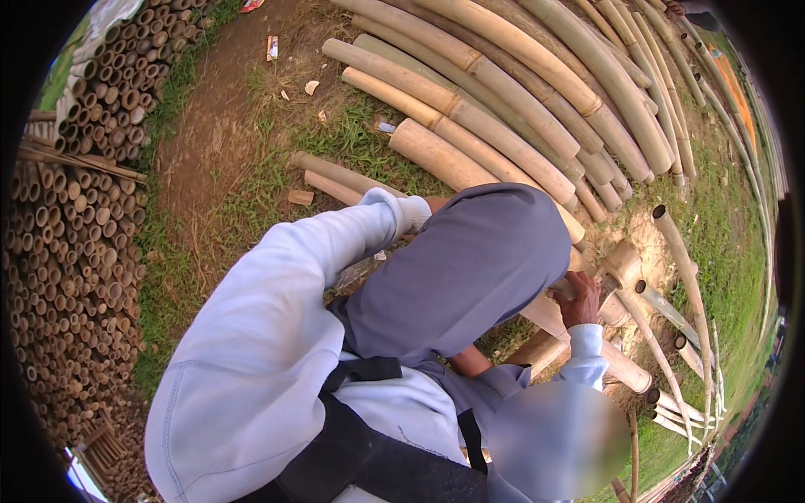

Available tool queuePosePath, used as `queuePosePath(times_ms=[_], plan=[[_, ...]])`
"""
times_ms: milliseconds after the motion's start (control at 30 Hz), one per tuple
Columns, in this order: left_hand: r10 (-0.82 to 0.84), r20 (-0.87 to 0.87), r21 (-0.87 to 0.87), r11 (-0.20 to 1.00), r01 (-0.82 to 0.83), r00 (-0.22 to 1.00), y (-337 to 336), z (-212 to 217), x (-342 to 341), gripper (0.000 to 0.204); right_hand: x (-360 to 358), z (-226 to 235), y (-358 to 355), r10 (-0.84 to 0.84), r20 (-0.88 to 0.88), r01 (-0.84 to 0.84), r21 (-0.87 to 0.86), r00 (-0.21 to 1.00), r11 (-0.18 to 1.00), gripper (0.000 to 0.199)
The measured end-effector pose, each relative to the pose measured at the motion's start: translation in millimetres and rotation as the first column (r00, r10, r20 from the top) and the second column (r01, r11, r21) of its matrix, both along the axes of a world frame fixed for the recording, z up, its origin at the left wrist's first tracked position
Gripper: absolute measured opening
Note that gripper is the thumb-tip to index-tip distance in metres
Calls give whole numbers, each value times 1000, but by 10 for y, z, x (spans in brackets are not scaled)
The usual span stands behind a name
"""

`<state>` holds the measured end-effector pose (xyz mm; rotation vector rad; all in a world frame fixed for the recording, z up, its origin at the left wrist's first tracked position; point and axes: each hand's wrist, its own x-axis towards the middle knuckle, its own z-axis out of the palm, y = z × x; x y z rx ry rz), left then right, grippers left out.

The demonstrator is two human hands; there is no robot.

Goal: The person sits on the ground and uses a hand saw to cut bamboo poles into shorter sections. They repeatedly position a pole, saw through it, and set the cut piece aside.

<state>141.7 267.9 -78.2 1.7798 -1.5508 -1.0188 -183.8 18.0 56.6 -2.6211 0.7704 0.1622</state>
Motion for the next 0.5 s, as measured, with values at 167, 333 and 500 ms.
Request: queuePosePath(times_ms=[167, 333, 500], plan=[[-27, 38, 29, 999, 26, 999, 86, -62, -80, 35, -152, 32, 230, -19, -6, 20, 59, 1000, 998, 45], [-99, 97, 75, 993, 92, 990, -21, -106, -188, 37, -429, -162, 411, -28, 59, 31, -40, 998, 999, 57], [-203, 222, 172, 971, 167, 954, -198, -71, -66, 38, -625, -357, 500, 25, -224, -106, -359, 974, 927, 101]])
